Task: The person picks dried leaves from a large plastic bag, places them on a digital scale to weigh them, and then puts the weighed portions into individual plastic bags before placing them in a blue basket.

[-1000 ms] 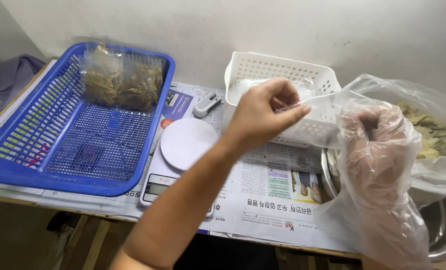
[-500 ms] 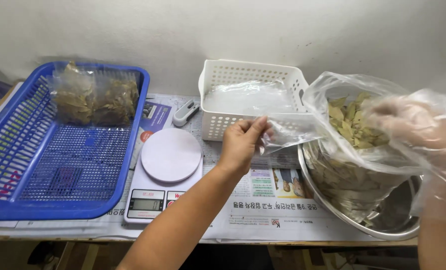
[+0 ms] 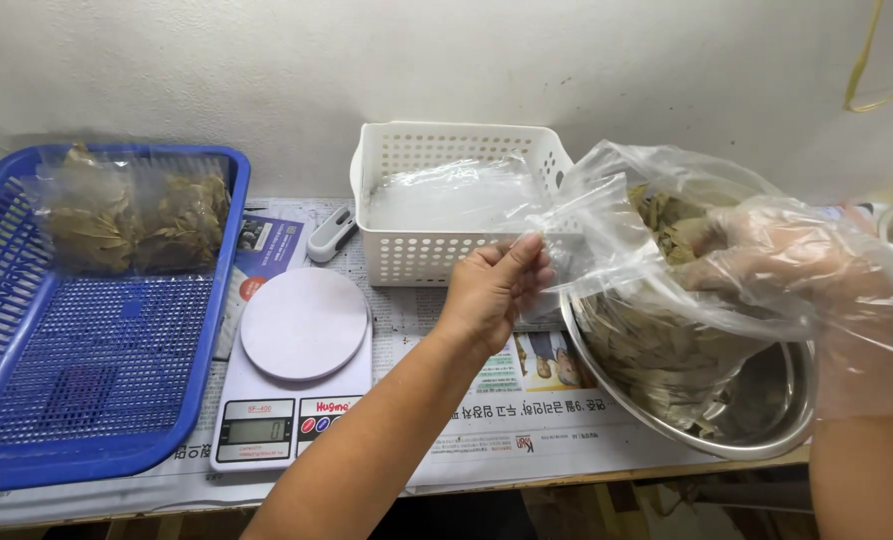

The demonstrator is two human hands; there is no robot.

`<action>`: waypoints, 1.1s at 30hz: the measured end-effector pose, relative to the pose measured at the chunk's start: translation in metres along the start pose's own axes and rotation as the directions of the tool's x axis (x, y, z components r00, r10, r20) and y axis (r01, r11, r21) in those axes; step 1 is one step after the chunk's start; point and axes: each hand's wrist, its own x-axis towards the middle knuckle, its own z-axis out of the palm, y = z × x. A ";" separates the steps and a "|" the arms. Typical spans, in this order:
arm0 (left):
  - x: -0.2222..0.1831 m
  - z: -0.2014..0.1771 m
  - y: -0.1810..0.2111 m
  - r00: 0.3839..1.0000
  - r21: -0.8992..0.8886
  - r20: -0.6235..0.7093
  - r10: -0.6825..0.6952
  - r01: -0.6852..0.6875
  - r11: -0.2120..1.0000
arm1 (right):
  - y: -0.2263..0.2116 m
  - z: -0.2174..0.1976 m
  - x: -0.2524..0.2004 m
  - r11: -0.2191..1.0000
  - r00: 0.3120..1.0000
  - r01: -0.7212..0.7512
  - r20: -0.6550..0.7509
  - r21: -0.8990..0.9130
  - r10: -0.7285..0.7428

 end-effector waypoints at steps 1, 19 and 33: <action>0.003 -0.002 -0.004 0.999 0.010 0.024 0.028 -0.028 1.000 | -0.004 -0.003 -0.001 0.988 0.981 0.049 -0.179 -0.146 -0.076; 0.012 0.008 -0.008 1.000 -0.042 0.000 0.002 -0.002 0.999 | 0.098 0.196 0.209 0.219 -0.197 -0.834 -0.097 -0.506 -0.976; 0.016 0.025 -0.017 1.000 -0.086 -0.015 -0.005 0.004 0.996 | 0.064 0.115 0.076 0.021 -0.072 -0.719 0.044 -0.694 -0.996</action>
